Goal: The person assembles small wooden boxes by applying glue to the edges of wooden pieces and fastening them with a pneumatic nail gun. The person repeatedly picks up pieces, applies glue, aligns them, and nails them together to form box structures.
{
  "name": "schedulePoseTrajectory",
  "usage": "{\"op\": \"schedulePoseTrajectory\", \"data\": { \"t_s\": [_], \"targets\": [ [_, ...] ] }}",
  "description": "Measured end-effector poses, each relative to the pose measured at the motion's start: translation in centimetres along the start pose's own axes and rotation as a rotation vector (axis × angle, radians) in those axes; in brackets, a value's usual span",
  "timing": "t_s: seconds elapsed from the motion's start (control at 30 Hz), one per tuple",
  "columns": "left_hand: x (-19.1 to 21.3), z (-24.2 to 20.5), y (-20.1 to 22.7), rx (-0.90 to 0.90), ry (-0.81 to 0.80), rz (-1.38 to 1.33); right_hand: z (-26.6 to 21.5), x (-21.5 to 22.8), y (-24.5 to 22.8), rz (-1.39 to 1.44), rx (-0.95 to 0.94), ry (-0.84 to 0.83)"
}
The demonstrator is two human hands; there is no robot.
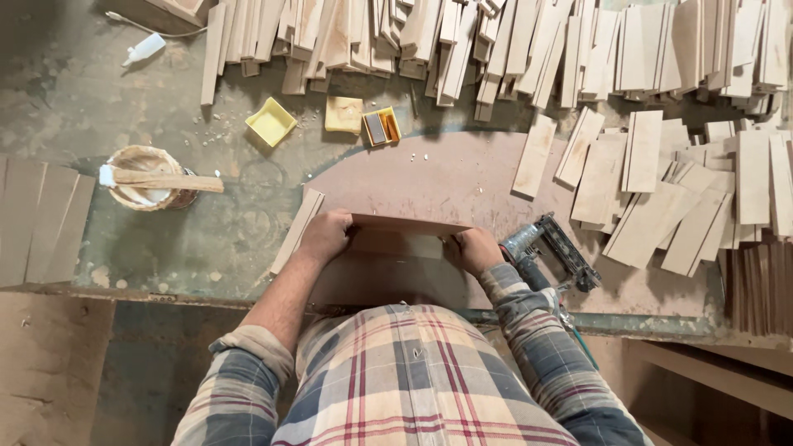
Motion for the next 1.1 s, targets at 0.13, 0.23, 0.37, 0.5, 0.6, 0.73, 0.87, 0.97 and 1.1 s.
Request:
{"op": "schedulePoseTrajectory", "data": {
  "t_s": [0.13, 0.23, 0.37, 0.5, 0.6, 0.73, 0.87, 0.97, 1.1],
  "targets": [
    [-0.4, -0.3, 0.1, -0.064, 0.05, -0.017, -0.7, -0.5, 0.7, -0.045, -0.019, 0.03],
    [-0.7, -0.2, 0.1, -0.097, 0.075, 0.036, -0.5, -0.5, 1.2, -0.079, -0.054, -0.004],
    [-0.7, -0.3, 0.5, -0.175, 0.115, 0.089, -0.7, 0.6, -1.4, 0.061, 0.212, 0.094],
    [-1.3, -0.4, 0.3, -0.155, 0.105, 0.118, -0.8, -0.6, 0.4, 0.001, 0.049, 0.042],
    [-0.4, 0.0, 0.4, -0.189, 0.174, -0.023, -0.5, -1.0, 1.3, -0.044, -0.035, 0.003],
    [-0.8, 0.2, -1.3, -0.072, 0.087, 0.084, -0.9, -0.9, 1.8, 0.043, -0.059, -0.024],
    [1.4, -0.5, -1.7, -0.098, 0.153, -0.138, -1.4, 0.0, 2.1, 0.02, -0.037, 0.079],
    [1.1, -1.6, -0.9, -0.104, 0.113, -0.077, -1.7, -1.2, 3.1, 0.07, -0.118, 0.078],
    [1.3, -1.1, -0.5, -0.022, 0.171, -0.089, -1.0, -1.8, 4.7, -0.077, -0.319, 0.022]
  ]
}}
Point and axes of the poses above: each hand's wrist, its own z-axis towards the middle knuckle, its own x-axis out of the back of the hand, y = z × x, the point moved 10 cm from there along z, towards the middle knuckle, and after that the axes turned 5 degrees about z, right-handed, at the moved point
